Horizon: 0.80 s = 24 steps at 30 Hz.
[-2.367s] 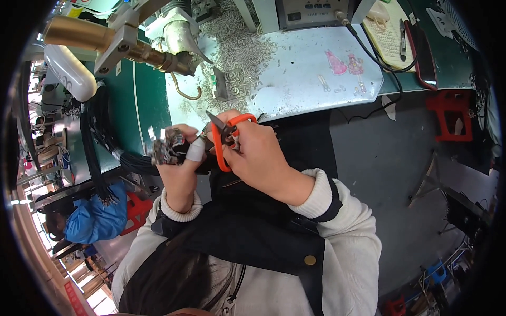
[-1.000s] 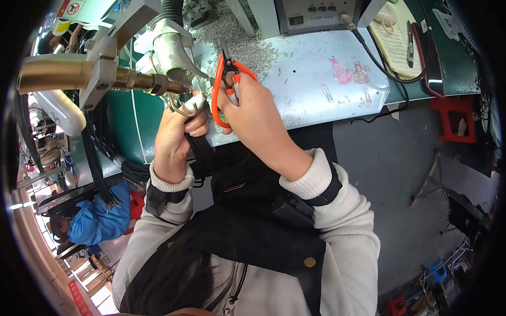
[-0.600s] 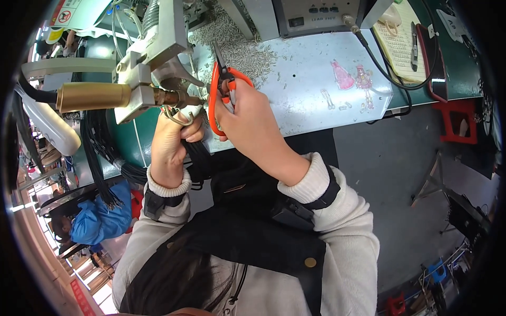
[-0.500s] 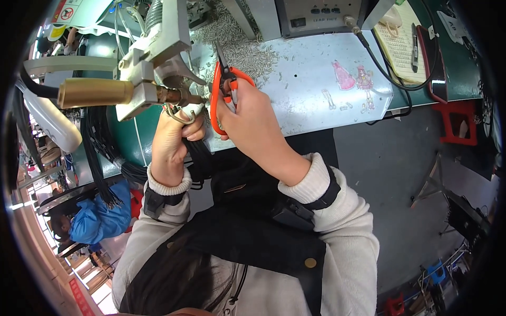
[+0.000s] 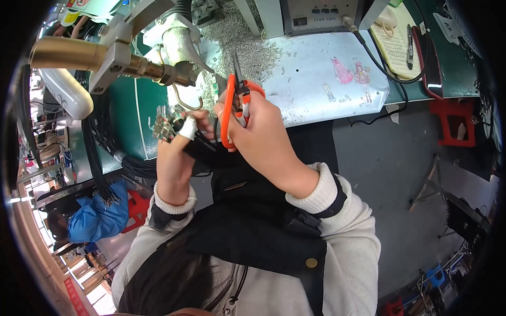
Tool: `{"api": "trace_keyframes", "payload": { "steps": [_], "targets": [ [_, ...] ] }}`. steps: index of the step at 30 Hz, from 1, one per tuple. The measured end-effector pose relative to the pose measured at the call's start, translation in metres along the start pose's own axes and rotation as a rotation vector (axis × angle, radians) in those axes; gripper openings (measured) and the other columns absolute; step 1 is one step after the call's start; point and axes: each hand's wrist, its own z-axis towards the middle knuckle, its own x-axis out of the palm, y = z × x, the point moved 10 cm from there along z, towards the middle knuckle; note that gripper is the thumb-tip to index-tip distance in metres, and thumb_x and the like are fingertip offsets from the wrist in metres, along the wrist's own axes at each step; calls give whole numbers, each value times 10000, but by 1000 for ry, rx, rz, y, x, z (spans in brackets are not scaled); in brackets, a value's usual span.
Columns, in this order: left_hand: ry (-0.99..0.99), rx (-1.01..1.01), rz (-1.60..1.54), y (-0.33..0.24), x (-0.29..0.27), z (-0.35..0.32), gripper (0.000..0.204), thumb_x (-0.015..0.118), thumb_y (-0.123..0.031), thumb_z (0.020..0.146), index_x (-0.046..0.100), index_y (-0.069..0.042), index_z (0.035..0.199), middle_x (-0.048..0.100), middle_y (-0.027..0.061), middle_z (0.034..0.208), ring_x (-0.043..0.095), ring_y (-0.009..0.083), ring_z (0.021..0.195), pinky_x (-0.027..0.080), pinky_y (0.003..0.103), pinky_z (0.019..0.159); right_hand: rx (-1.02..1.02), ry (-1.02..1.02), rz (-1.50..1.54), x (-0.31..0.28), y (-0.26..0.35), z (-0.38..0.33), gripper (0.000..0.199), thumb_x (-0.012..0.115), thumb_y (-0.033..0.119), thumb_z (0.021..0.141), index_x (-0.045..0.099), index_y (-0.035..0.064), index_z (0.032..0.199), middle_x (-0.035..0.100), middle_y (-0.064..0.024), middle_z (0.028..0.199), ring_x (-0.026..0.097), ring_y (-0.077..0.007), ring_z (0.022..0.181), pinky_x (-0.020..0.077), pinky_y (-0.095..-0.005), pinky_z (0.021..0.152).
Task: Trim and process wire bundles using scissors and an industrial machine at a factory workstation.
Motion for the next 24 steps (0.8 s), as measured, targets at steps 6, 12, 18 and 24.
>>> {"api": "trace_keyframes", "payload": {
  "steps": [6,12,18,24],
  "targets": [
    [123,-2,46,9,13,-22,125,553,-13,796,548,5,919,572,64,737,543,125,644,433,241,562,-153,151,-196,11,14,-10,161,546,117,830,530,-26,905,511,-14,618,476,-71,504,386,-194,514],
    [126,-39,-105,13,9,-24,117,592,-30,781,549,-5,887,560,39,695,504,89,605,374,190,507,-198,18,-348,-1,16,-16,174,558,152,829,562,-18,792,538,-36,622,492,-67,528,381,-204,513],
    [26,80,80,5,4,-29,139,614,-33,766,552,-10,889,554,35,704,474,63,579,347,174,487,209,192,-172,12,-14,-17,280,523,237,849,560,-25,760,542,-51,624,472,-76,441,359,-197,416],
    [26,190,339,-1,6,-33,134,612,-30,766,546,-18,882,539,37,716,426,45,510,337,180,466,384,315,-61,22,-34,-19,345,475,295,871,553,-27,771,545,-59,634,456,-88,384,340,-190,356]
  ]
}}
